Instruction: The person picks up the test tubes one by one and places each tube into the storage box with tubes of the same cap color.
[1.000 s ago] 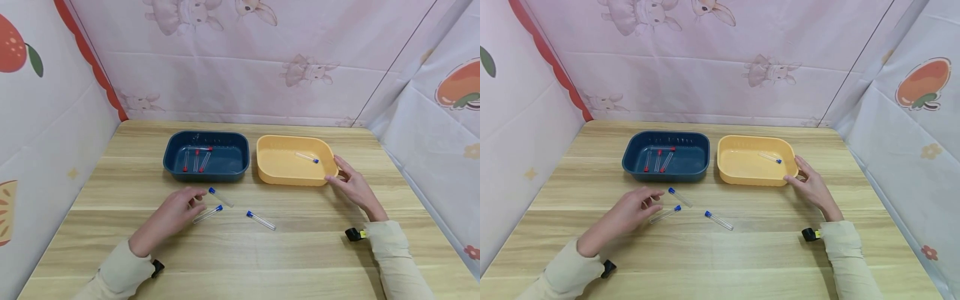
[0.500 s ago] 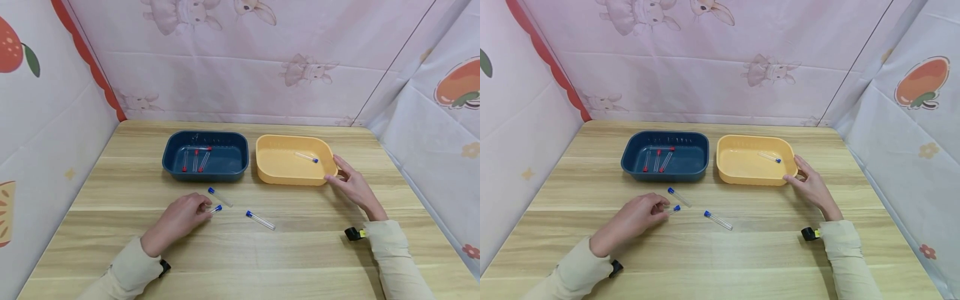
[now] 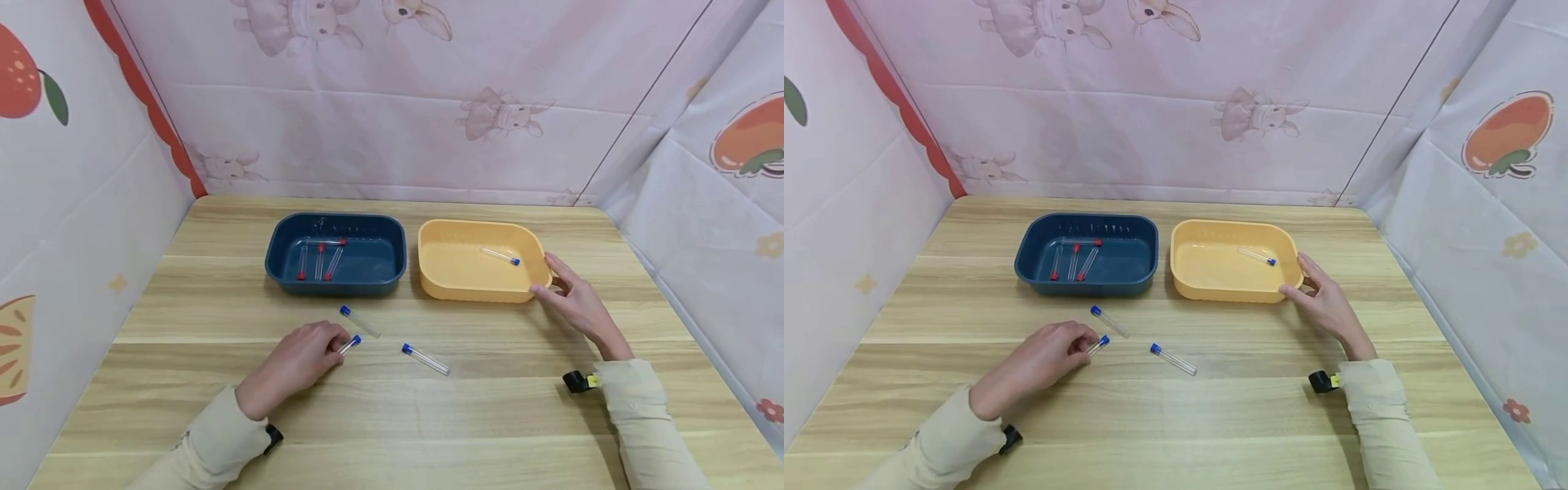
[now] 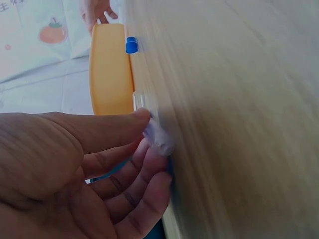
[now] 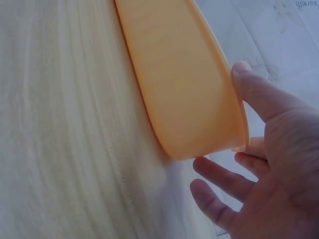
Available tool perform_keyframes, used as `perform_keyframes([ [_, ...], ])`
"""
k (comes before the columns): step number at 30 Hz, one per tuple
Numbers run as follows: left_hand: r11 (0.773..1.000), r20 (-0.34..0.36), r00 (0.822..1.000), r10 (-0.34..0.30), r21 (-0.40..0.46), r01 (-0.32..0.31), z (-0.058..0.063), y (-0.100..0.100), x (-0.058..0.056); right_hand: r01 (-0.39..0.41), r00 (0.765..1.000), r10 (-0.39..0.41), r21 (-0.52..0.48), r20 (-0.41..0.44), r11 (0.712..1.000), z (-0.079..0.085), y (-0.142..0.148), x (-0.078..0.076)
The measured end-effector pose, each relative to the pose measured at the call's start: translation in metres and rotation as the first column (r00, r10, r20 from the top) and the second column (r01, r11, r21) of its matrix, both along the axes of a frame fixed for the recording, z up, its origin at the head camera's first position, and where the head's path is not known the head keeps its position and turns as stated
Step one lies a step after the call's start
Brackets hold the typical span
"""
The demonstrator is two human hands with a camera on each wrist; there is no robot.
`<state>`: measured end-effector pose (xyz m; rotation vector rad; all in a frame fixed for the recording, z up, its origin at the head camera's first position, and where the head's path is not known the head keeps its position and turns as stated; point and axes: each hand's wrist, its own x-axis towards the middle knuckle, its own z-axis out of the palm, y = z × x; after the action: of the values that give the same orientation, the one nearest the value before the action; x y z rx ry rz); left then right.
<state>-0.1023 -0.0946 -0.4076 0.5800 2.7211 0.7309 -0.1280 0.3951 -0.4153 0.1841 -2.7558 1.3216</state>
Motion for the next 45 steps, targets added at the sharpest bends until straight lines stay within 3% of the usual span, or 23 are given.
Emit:
perform_keyframes([
  [17, 0.999, 0.17, 0.985, -0.016, 0.052, 0.007, 0.004, 0.008, 0.006, 0.013, 1.0, -0.013, 0.005, 0.002, 1.0, -0.006, 0.002, -0.002],
  [21, 0.999, 0.163, 0.987, -0.008, 0.055, -0.001, 0.005, 0.009, 0.01, 0.006, 1.0, -0.006, 0.003, -0.007, 1.0, -0.006, 0.003, -0.002],
  [28, 1.0, 0.119, 0.993, 0.002, -0.011, -0.001, 0.006, 0.01, 0.015, 0.0, 1.0, 0.0, 0.007, -0.013, 1.0, -0.01, 0.007, -0.004],
  [33, 0.997, 0.14, 0.99, -0.03, -0.071, 0.04, 0.007, 0.007, 0.015, 0.001, 1.0, -0.001, 0.006, -0.01, 1.0, -0.01, 0.008, -0.005],
  [38, 0.994, 0.186, 0.98, -0.066, -0.074, 0.081, 0.008, 0.004, 0.014, -0.002, 1.0, 0.002, -0.002, -0.007, 1.0, -0.008, 0.006, -0.003],
  [45, 0.989, 0.167, 0.979, -0.115, -0.074, 0.129, 0.007, 0.001, 0.016, -0.008, 1.0, 0.008, -0.005, -0.007, 1.0, -0.007, 0.006, -0.003],
])
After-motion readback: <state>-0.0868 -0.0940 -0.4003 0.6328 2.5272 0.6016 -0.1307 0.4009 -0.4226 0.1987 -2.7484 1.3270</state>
